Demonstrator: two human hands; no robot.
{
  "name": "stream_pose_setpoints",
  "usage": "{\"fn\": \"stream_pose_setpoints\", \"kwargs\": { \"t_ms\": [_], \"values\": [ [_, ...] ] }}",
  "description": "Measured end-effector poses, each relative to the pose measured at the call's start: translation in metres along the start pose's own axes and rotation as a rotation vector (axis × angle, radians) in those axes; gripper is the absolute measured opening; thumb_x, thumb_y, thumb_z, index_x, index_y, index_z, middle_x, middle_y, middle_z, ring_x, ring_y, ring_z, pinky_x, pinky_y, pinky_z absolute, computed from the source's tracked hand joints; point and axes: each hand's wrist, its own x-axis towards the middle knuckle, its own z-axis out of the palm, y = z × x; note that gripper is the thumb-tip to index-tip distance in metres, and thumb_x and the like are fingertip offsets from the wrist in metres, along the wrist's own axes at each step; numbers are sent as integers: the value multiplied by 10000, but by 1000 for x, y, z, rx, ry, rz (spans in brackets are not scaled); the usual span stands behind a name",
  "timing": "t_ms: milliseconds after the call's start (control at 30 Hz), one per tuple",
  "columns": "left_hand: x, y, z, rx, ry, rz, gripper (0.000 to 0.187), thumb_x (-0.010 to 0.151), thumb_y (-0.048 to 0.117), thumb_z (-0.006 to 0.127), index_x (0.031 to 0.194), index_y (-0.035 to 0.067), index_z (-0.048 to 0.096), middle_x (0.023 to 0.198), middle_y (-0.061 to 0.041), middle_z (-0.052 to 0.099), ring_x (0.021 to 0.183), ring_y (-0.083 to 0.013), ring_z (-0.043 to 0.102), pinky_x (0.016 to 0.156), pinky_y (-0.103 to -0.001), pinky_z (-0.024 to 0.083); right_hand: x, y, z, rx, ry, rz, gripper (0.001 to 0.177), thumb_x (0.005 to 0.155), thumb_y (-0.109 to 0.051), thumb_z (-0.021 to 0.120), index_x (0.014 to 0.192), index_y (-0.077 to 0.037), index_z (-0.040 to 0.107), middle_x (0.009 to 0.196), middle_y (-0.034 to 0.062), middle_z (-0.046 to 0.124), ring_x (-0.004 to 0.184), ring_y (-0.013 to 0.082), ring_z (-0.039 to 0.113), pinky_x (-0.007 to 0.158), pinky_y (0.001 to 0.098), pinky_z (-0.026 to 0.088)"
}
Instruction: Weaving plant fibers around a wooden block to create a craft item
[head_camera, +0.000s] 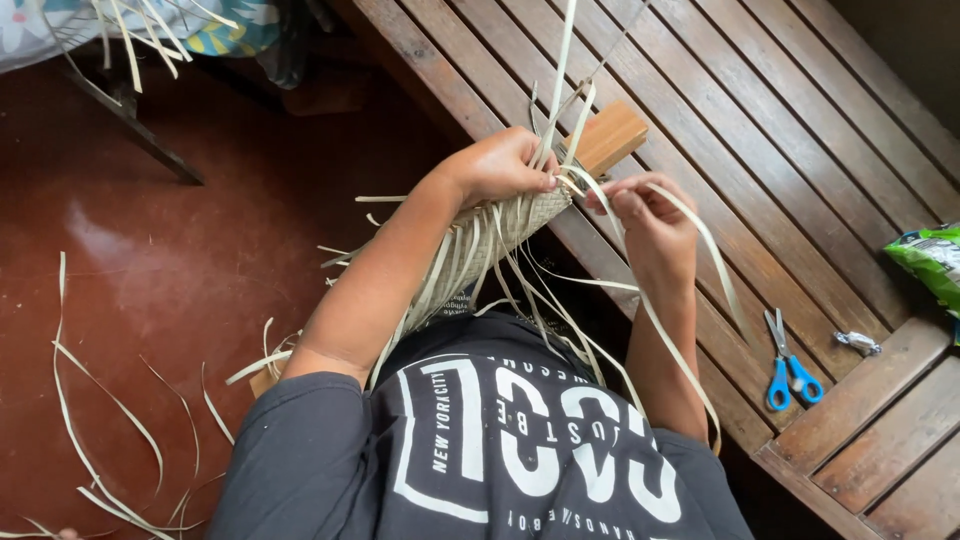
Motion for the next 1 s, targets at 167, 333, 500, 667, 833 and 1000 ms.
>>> {"fn": "stream_pose_setpoints", "kwargs": {
  "t_ms": [167,333,500,667,833,1000],
  "values": [
    [-7,22,-9,65,-37,10,137,778,198,696,858,133,786,740,-22,727,723,-151,657,714,-265,513,-18,16,-3,-126,-140,-40,91,878,36,760,936,58,693,975,278,742,914,286,737,855,405,581],
    [3,26,-10,42,-33,29,131,788,183,690,861,117,776,744,-41,736,712,-153,663,715,-262,515,-32,25,0,-231,-249,68,39,904,26,738,942,32,735,1069,244,762,988,238,711,908,381,556],
    [-7,76,-6,-11,144,-73,183,1051,46,543,953,60,697,750,-35,728,549,-58,614,462,-148,486,-24,10,-1,-425,-484,29,146,968,15,676,1105,-11,718,1175,153,747,1125,209,720,1032,293,576],
    [-9,78,-15,6,278,-109,308,975,326,602,1189,104,591,899,-36,750,674,-93,716,573,-207,609,-23,14,0,-665,-554,-217,91,978,-18,681,1054,-16,730,1164,139,745,1091,222,721,1001,311,576],
    [-21,64,0,279,117,-190,530,862,156,796,1283,121,477,1048,-49,636,764,-137,626,608,-285,498,-30,28,4,-792,-587,-431,95,991,29,669,1074,2,708,1231,156,692,1102,294,695,980,374,575],
    [-13,51,-4,-34,181,-244,627,836,-43,746,1382,130,491,1101,-78,643,831,-128,698,663,-241,599,-45,49,2,-978,-798,-279,255,818,157,677,1024,8,697,1053,127,632,894,233,640,787,312,518]
  ]
}}
